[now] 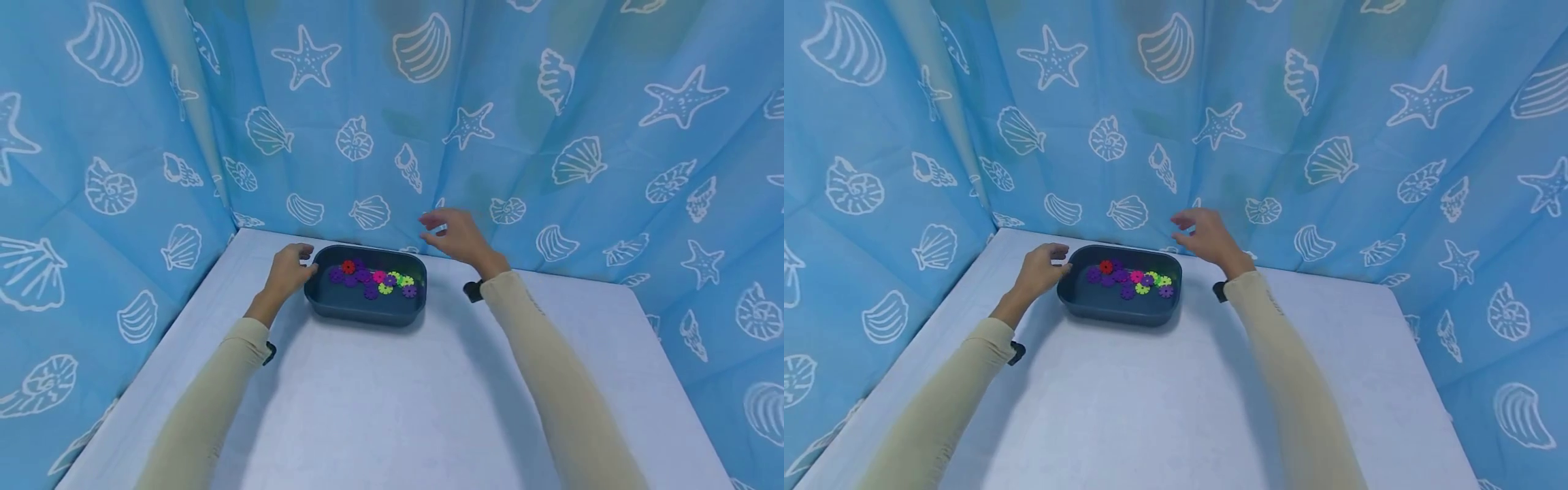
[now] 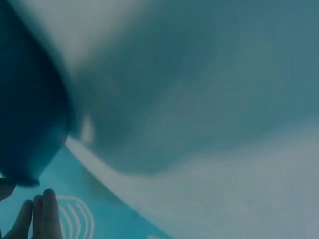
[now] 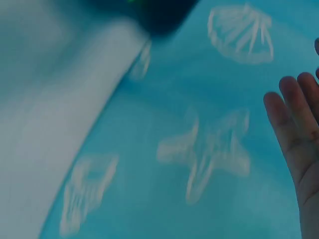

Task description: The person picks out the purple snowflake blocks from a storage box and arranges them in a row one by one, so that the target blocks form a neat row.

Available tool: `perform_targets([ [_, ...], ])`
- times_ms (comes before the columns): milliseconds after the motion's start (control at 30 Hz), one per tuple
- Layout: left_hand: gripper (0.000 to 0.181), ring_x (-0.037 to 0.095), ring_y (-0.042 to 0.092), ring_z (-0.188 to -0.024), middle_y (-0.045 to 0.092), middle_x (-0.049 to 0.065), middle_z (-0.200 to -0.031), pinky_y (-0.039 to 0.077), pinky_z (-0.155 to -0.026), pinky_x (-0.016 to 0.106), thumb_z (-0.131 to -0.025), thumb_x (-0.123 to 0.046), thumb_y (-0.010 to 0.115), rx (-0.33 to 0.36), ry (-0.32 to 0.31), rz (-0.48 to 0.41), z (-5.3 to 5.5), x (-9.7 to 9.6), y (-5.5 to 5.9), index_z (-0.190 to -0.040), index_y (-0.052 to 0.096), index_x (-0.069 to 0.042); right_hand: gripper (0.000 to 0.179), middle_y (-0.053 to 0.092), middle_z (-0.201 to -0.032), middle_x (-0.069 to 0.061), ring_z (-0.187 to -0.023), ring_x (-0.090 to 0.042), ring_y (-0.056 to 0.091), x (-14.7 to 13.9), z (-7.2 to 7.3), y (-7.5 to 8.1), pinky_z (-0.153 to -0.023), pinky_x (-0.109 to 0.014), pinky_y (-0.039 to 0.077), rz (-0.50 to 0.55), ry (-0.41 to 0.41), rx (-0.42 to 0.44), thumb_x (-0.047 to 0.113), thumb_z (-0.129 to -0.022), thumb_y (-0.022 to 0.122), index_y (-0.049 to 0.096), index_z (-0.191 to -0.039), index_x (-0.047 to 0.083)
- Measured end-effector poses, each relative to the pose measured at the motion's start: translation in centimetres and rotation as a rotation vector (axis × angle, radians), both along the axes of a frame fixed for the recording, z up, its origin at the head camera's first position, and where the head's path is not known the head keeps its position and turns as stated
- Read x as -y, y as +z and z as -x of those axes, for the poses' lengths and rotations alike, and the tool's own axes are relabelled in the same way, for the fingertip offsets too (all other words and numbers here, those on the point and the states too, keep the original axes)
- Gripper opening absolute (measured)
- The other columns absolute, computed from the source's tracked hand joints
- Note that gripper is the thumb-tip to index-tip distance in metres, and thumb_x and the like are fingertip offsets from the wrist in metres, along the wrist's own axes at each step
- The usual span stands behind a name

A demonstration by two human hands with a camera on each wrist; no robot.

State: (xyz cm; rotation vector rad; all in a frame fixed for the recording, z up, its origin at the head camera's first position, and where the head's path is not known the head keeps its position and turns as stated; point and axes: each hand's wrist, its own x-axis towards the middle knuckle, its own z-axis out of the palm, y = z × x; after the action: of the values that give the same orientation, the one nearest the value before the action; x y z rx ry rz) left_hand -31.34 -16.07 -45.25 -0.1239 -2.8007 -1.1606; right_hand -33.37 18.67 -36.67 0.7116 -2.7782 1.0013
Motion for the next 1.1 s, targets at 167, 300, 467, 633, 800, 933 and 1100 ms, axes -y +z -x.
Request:
perform_targets([
  [167, 0.048, 0.036, 0.054, -0.122, 0.054, 0.025, -0.13, 0.051, -0.1, 0.039, -0.085, 0.005, 0.067, -0.021, 0.002, -0.068, -0.6, -0.4, -1.4, -0.13, 0.053, 0.009, 0.029, 0.069, -0.113, -0.011, -0.104, -0.027, 0.065, 6.1, 2.4, -2.3, -0.089, -0.039, 0.057, 0.025, 0.164, 0.045, 0.016, -0.089, 0.071, 0.07, -0.116, 0.005],
  [300, 0.054, 0.036, 0.051, -0.125, 0.051, 0.025, -0.132, 0.048, -0.103, 0.038, -0.081, 0.011, 0.066, -0.048, -0.009, -0.093, -0.7, -0.5, -2.5, -0.132, 0.05, 0.01, 0.03, 0.071, -0.109, -0.009, -0.103, -0.024, 0.066, 8.8, 3.5, -4.6, -0.091, -0.039, 0.055, -0.003, 0.228, 0.11, 0.014, -0.085, 0.075, 0.071, -0.114, 0.006],
  [467, 0.058, 0.036, 0.047, -0.128, 0.048, 0.024, -0.134, 0.045, -0.106, 0.036, -0.078, 0.016, 0.063, -0.126, -0.03, -0.105, -0.6, -0.6, -3.1, -0.134, 0.049, 0.01, 0.032, 0.071, -0.11, -0.011, -0.104, -0.021, 0.066, 10.4, 4.4, -7.2, -0.092, -0.038, 0.055, -0.062, 0.252, 0.228, 0.009, -0.083, 0.077, 0.072, -0.114, 0.003],
  [633, 0.059, 0.036, 0.047, -0.127, 0.049, 0.024, -0.132, 0.046, -0.106, 0.037, -0.076, 0.019, 0.059, -0.183, -0.048, -0.075, -0.5, -0.3, -3.3, -0.133, 0.051, 0.009, 0.029, 0.071, -0.111, -0.008, -0.106, -0.021, 0.065, 11.5, 4.9, -9.2, -0.092, -0.035, 0.055, -0.137, 0.282, 0.267, 0.004, -0.082, 0.076, 0.073, -0.111, 0.005],
  [800, 0.058, 0.034, 0.048, -0.127, 0.05, 0.022, -0.132, 0.044, -0.107, 0.037, -0.078, 0.017, 0.06, -0.181, -0.039, -0.052, -0.5, -0.5, -3.5, -0.134, 0.051, 0.006, 0.029, 0.071, -0.11, -0.005, -0.104, -0.019, 0.066, 11.6, 4.8, -10.1, -0.087, -0.032, 0.058, -0.172, 0.283, 0.263, -0.001, -0.081, 0.075, 0.074, -0.109, 0.007],
  [933, 0.057, 0.033, 0.047, -0.128, 0.05, 0.021, -0.133, 0.043, -0.108, 0.036, -0.079, 0.017, 0.06, -0.172, -0.033, -0.047, -0.5, -0.5, -3.6, -0.134, 0.051, 0.006, 0.027, 0.071, -0.108, -0.005, -0.1, -0.018, 0.067, 11.5, 4.8, -10.6, -0.083, -0.03, 0.059, -0.169, 0.29, 0.249, -0.002, -0.082, 0.074, 0.074, -0.108, 0.007],
  [1100, 0.057, 0.032, 0.047, -0.128, 0.05, 0.02, -0.133, 0.041, -0.11, 0.038, -0.08, 0.015, 0.061, -0.167, -0.028, -0.028, -0.5, -0.4, -3.5, -0.135, 0.051, 0.005, 0.029, 0.071, -0.107, -0.007, -0.098, -0.02, 0.068, 11.6, 4.7, -10.8, -0.083, -0.03, 0.059, -0.157, 0.322, 0.227, 0.004, -0.079, 0.079, 0.074, -0.108, 0.005],
])
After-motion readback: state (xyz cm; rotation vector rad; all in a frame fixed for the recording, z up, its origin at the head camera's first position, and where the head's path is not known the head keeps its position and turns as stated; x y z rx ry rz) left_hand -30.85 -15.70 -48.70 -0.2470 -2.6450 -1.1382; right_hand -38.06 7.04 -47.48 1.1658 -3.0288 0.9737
